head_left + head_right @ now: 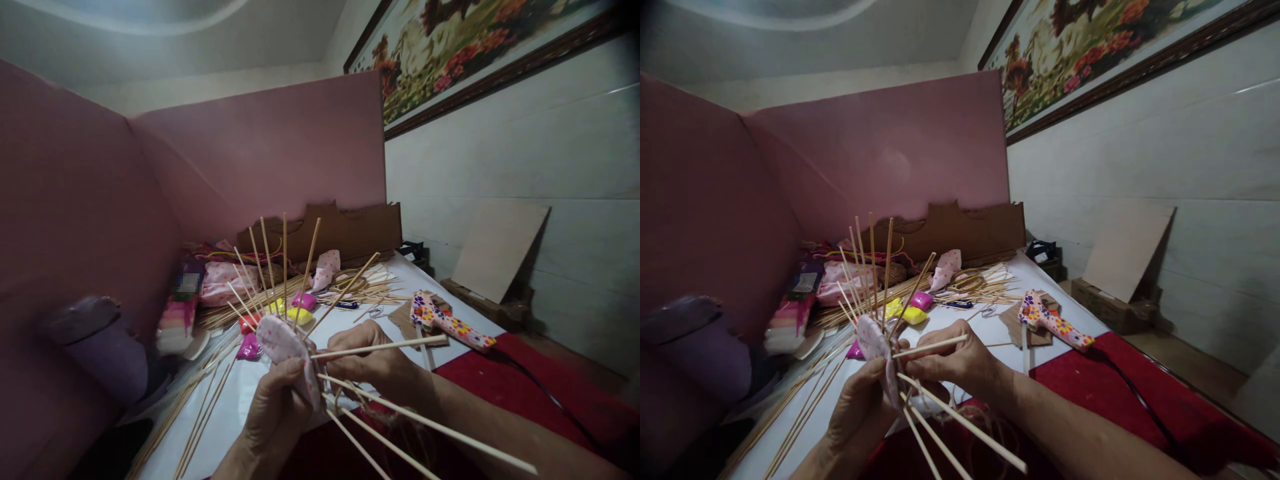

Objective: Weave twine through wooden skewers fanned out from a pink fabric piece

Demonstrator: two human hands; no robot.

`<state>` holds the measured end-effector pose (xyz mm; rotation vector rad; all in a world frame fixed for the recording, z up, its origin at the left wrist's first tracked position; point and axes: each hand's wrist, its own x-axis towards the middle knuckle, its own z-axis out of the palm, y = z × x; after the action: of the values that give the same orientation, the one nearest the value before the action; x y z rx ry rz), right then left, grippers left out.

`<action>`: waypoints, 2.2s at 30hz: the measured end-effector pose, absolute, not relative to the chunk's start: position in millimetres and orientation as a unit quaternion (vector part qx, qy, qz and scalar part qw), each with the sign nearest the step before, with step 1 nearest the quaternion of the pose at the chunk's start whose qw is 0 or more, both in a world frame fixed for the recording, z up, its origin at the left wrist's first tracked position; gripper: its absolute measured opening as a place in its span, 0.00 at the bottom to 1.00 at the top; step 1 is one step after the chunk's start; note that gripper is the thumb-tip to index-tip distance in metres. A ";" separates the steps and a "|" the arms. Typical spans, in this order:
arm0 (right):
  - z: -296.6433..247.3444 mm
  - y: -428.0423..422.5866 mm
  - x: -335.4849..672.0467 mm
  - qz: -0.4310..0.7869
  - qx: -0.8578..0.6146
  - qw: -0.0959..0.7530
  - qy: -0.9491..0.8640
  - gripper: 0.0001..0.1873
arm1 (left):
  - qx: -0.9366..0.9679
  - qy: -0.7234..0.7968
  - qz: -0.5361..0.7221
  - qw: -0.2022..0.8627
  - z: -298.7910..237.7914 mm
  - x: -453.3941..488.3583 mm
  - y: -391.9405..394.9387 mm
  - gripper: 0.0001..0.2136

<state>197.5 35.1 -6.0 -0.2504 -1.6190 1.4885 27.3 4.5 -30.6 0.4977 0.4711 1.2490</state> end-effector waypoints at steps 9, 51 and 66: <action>-9.5 37.5 196.8 0.592 -0.109 0.448 -0.661 0.11 | 0.222 0.225 0.574 0.755 -17.0 38.1 0.5 0.05; -19.6 51.3 190.5 0.726 -0.141 0.415 -0.529 0.15 | 0.180 0.292 0.654 0.674 -8.5 45.8 12.3 0.09; -24.0 68.9 207.5 0.767 -0.129 0.267 -0.569 0.14 | 0.160 0.295 0.745 0.577 5.0 20.8 22.0 0.11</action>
<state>207.5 68.9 -24.0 -0.3472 -1.5355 2.0712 20.8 22.0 5.0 0.3740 0.6899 1.7427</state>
